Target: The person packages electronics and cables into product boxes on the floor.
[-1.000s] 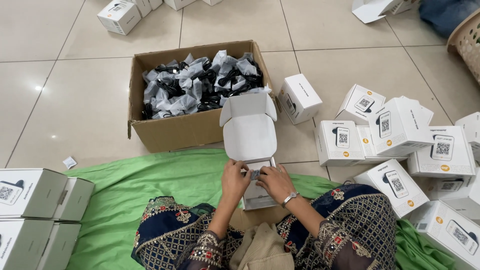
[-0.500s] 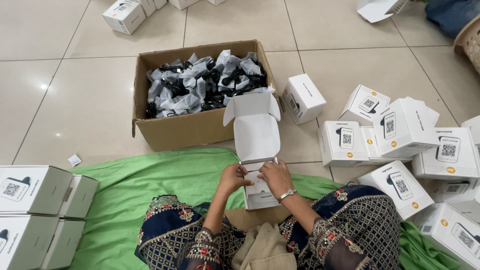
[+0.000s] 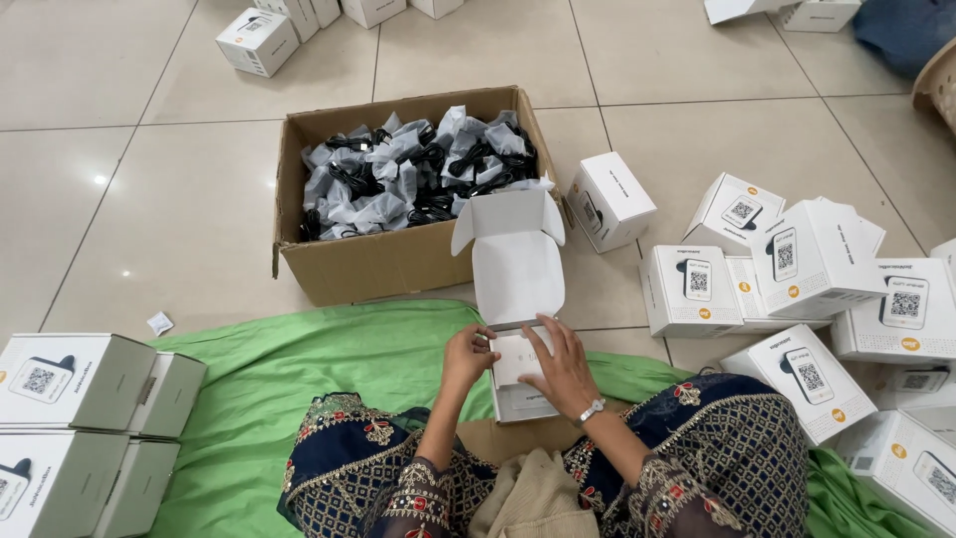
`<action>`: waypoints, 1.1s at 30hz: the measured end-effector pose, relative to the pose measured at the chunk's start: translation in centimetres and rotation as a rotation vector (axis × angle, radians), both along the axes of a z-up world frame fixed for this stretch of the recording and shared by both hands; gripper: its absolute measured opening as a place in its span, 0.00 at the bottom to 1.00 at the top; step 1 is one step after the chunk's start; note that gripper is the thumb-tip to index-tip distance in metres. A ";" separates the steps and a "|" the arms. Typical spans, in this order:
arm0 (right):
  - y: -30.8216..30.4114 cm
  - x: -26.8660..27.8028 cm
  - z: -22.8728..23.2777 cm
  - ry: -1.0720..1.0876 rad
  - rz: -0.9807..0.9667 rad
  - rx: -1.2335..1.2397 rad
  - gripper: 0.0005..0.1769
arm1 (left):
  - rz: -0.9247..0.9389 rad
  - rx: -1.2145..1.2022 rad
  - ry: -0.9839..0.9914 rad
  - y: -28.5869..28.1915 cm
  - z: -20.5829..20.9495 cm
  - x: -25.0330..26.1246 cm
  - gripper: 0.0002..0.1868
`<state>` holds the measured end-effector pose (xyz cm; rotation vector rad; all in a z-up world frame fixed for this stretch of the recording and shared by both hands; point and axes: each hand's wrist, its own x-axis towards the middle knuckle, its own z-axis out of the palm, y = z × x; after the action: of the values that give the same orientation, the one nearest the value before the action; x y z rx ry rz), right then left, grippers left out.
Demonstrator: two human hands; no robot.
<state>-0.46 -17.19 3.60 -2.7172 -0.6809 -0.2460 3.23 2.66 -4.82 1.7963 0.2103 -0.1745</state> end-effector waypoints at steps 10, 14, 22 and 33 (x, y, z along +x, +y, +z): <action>-0.8 -1.4 -3.7 0.071 -0.252 0.051 0.62 | 0.110 0.278 -0.147 -0.6 -0.1 0.1 0.18; -1.1 -1.2 -4.4 0.181 -0.312 0.081 0.51 | 0.140 0.308 -0.174 -0.7 -1.0 0.4 0.22; -0.8 -1.0 -4.0 0.316 -0.324 0.004 0.45 | 0.089 0.242 -0.191 -1.5 1.8 1.0 0.41; -0.9 -1.2 -3.6 0.384 -0.362 -0.003 0.44 | 0.065 -0.417 0.058 -1.0 3.6 0.6 0.56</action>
<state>-1.62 -18.07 0.04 -2.7571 -0.0819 0.1936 3.83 1.70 -1.20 1.3692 0.2535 -0.2078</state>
